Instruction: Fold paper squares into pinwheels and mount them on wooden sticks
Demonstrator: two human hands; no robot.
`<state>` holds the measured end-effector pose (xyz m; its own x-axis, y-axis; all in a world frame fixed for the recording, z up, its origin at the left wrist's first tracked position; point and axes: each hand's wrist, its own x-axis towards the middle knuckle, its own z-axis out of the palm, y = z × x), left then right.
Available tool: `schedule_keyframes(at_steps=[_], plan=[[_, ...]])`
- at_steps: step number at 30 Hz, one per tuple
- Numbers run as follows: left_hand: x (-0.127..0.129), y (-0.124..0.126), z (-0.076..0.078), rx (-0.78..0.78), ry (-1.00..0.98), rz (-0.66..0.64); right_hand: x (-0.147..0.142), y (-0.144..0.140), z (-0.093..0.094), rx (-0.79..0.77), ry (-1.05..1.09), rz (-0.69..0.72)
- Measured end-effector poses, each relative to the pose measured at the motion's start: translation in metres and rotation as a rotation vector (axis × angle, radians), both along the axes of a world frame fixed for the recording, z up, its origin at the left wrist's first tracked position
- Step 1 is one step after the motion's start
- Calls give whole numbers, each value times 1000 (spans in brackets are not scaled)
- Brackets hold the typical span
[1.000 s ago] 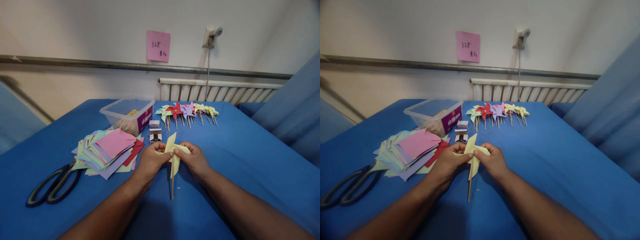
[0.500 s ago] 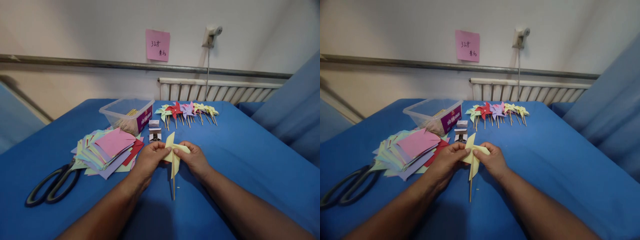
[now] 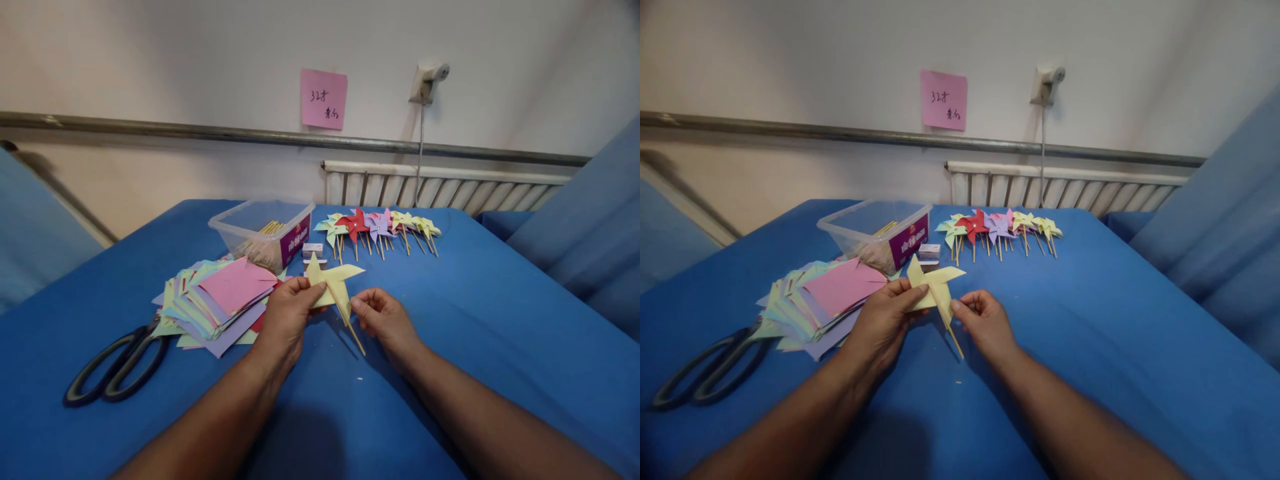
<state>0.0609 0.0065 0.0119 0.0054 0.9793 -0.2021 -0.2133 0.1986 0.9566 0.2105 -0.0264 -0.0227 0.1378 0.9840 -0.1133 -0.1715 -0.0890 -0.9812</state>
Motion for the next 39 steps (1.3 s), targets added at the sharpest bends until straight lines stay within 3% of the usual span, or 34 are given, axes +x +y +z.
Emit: schedule_keyframes(at_steps=[8, 19, 22, 28, 39], plan=[[1, 0, -3, 18, -71, 127, -14, -13, -5, -25, -16, 180], [9, -10, -2, 6, -70, 66, -22, -14, -5, -79, 108, 237], [9, -9, -5, 22, -30, 61, -16, -14, 1, -32, 49, 199], [11, -10, -8, 13, 60, -34, -6, -7, -1, 68, 12, -13], [14, -15, -6, 3, 90, -131, -7, -3, -1, 65, 28, 33]])
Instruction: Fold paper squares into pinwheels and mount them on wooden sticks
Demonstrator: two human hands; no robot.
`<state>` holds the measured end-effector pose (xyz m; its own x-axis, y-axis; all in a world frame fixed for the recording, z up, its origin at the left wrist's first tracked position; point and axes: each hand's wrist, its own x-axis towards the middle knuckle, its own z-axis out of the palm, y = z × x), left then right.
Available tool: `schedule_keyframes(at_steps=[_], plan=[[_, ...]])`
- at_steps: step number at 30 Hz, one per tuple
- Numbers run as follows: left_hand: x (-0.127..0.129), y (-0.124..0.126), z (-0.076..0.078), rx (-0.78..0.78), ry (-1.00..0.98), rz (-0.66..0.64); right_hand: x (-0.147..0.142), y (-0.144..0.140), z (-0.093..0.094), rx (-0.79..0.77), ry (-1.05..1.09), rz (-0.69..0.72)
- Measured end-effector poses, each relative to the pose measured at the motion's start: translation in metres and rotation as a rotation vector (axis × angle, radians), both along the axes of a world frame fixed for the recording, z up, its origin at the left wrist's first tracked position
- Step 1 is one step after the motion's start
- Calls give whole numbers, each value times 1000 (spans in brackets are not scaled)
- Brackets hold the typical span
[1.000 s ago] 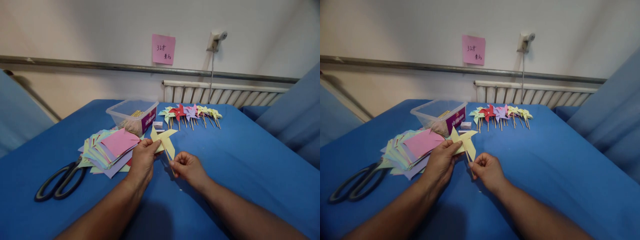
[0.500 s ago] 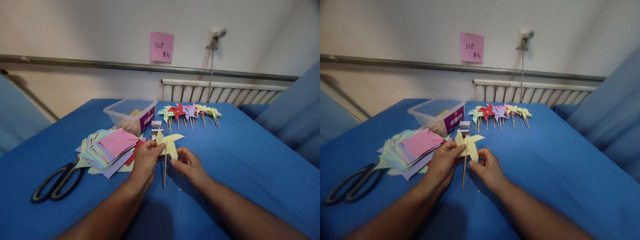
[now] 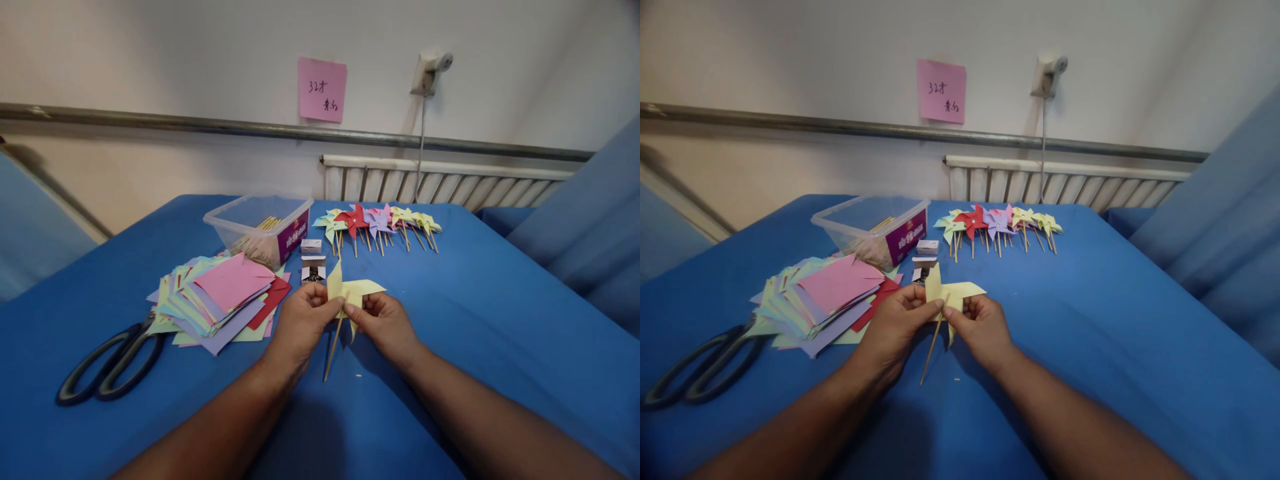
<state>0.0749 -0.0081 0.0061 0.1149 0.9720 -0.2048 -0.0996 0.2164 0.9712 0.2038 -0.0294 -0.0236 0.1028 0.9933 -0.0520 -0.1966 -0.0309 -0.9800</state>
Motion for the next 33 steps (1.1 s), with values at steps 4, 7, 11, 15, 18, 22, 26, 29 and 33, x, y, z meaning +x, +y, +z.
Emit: schedule_keyframes(at_steps=[4, 7, 11, 15, 18, 22, 26, 29, 33], plan=[[-1, 0, 2, -18, -34, -34, 0, 1, 2, -28, 21, 5], [-1, 0, 4, -27, -59, -44, 1, 1, 3, -28, 24, 13], [-1, -1, 5, -20, -61, -49, 5, 1, 5, -10, -29, 45], [-1, -2, 5, -32, -68, -77, 10, 0, 6, 22, -122, 49], [-1, -3, 6, -38, -80, -97, 11, 1, 6, 14, -147, 60], [-1, -3, 6, -35, -83, -99, 9, 2, 3, 5, -88, 66], [-1, -3, 6, -20, -70, -99, 7, 1, 2, 3, -52, 68], [-1, -3, 6, -3, -66, -100, 6, 1, 2, 6, -50, 69], [-2, -3, 7, -9, -67, -95, 6, 0, 3, 3, -55, 81]])
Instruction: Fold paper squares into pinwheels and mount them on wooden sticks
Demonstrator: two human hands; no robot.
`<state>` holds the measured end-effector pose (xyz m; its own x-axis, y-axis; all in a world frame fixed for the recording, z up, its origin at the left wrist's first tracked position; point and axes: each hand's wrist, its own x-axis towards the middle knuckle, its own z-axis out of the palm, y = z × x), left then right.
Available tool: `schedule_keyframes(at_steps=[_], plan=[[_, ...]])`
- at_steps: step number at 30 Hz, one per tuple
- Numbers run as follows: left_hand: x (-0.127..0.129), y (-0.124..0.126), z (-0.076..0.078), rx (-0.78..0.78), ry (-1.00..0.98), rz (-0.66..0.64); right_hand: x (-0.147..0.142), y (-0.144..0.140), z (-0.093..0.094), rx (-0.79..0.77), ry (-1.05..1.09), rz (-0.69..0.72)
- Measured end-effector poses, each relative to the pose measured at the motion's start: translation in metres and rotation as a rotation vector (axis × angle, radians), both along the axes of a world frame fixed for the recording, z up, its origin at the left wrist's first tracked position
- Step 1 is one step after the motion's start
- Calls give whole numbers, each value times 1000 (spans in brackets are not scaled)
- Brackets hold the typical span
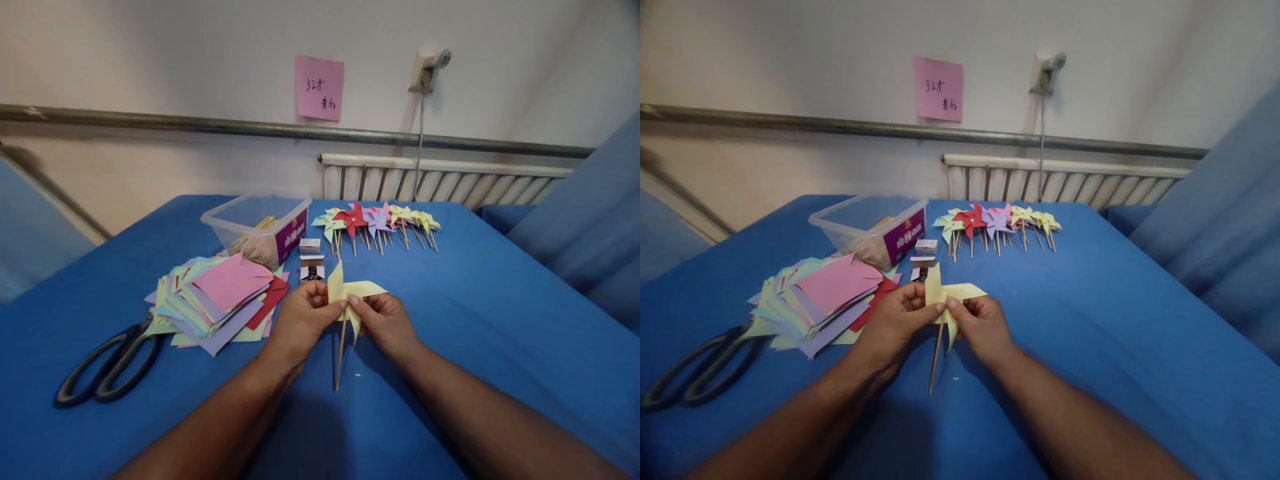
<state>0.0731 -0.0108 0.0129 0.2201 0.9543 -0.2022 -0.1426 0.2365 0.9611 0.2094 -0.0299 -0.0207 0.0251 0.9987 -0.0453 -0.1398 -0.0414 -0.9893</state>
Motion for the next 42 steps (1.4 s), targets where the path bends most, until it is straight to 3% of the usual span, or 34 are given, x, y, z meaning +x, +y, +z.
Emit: schedule_keyframes(at_steps=[18, 24, 42], plan=[[-4, 1, 5, -27, -28, 3, -1, -1, 2, 35, 103, 53], [-5, 1, 6, -31, -23, -14, 1, 0, -4, 40, 56, 60], [-6, 4, 6, -18, 43, 20, -2, -2, 4, 31, 61, 102]])
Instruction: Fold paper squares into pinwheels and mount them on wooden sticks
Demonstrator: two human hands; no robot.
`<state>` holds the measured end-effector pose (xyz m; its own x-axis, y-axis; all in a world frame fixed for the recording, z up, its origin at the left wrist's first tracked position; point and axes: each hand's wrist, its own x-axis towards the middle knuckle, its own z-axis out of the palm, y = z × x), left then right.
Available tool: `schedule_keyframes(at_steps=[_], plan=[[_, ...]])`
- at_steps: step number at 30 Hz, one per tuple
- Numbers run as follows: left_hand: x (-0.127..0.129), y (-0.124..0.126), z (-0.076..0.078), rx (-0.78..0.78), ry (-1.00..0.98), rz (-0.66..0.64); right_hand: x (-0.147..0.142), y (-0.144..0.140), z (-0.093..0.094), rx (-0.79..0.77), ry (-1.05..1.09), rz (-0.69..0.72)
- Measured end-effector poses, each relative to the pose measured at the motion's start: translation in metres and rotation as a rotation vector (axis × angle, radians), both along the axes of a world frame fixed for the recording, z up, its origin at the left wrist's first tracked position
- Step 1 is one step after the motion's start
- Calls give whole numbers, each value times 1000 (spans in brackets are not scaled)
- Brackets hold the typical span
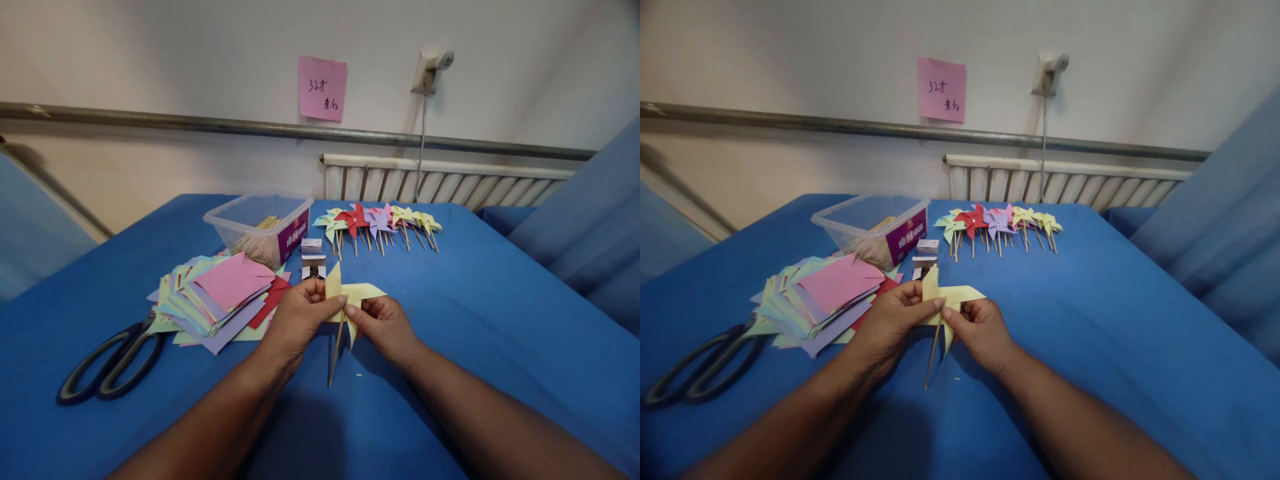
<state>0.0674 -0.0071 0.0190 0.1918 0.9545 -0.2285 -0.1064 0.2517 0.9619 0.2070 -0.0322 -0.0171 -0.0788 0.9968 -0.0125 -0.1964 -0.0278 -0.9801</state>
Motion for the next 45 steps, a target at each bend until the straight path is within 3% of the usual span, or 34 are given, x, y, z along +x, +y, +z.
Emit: schedule_keyframes(at_steps=[13, 24, 34, 45], plan=[[1, 6, -7, 79, 13, 87, -3, 1, -5, -28, 33, -24], [-4, 11, -6, 166, -43, 264, -9, -7, -9, -153, 45, 249], [-3, 7, -8, 150, -139, 152, -10, -6, -9, -133, 35, 224], [-1, 5, -1, 168, -113, 189, -11, -5, -12, -120, 37, 157]])
